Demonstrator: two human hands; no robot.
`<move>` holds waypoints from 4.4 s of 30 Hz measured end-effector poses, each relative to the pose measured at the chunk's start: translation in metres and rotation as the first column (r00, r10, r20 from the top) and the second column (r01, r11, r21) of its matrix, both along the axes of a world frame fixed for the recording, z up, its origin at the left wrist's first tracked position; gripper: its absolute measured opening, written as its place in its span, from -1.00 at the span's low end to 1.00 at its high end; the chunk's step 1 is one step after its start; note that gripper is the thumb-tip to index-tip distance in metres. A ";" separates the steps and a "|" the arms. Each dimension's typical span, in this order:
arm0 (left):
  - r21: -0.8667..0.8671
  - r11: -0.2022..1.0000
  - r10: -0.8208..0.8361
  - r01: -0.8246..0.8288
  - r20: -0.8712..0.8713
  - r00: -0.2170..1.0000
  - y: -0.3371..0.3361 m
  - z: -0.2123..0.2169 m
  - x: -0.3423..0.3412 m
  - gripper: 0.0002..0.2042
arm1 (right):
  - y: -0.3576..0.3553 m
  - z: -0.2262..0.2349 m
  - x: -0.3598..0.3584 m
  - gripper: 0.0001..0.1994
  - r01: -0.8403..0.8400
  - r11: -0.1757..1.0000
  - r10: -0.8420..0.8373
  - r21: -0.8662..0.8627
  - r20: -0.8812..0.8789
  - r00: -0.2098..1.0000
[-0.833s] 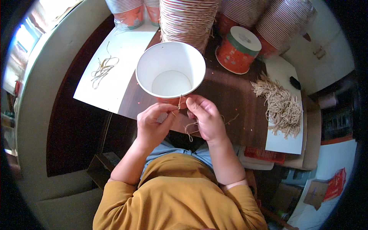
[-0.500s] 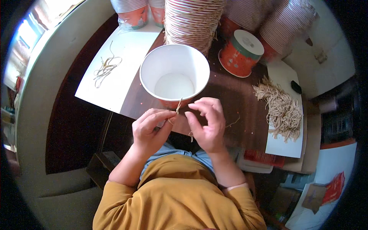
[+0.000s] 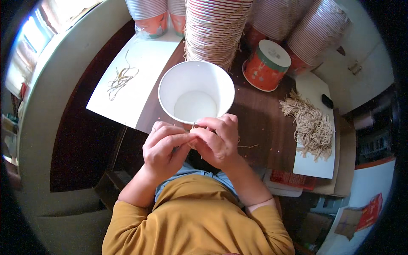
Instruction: Attaching string handles to paper buckets by threading the string through holes and tying knots.
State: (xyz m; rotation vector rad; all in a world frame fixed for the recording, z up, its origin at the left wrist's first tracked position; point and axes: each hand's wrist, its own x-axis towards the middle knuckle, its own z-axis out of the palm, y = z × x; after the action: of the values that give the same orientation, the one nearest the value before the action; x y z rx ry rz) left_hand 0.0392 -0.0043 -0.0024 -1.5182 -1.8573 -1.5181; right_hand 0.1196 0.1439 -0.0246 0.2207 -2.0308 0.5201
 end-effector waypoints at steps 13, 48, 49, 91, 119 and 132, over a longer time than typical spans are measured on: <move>0.116 0.959 -0.283 0.259 0.300 0.911 -0.004 0.002 -0.001 -0.88 | 0.037 0.009 0.008 -0.82 0.017 0.965 -0.053 0.261 0.133 0.990; 0.137 0.909 -0.385 0.394 0.638 0.667 0.029 0.047 -0.062 -0.76 | 0.052 0.074 0.010 -0.81 0.005 0.860 0.402 -0.510 0.683 0.610; -0.126 0.899 -0.278 0.419 0.575 0.769 0.021 0.046 -0.057 -0.75 | 0.051 0.078 0.012 -0.81 0.046 0.815 0.429 -0.577 0.655 0.622; -0.337 0.852 -0.329 0.401 0.252 0.910 0.041 0.041 -0.035 -0.84 | 0.070 0.115 -0.003 -0.79 -0.123 0.524 0.574 -0.843 0.242 0.782; -0.651 0.739 -0.371 0.173 -0.179 0.911 0.032 0.092 -0.057 -0.86 | 0.037 0.089 -0.011 -0.51 -0.123 0.527 0.744 -0.841 0.387 0.545; -0.396 0.902 -0.242 0.172 -0.134 0.961 0.043 0.084 -0.062 -0.85 | 0.064 0.100 -0.006 -0.89 -0.128 0.935 0.258 -0.330 0.386 0.886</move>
State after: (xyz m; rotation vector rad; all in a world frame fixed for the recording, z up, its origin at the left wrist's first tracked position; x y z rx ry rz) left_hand -0.0225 0.0389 0.0820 -2.0120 -2.0169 -1.0882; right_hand 0.1134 0.2075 0.0756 0.1372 -2.3268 1.0704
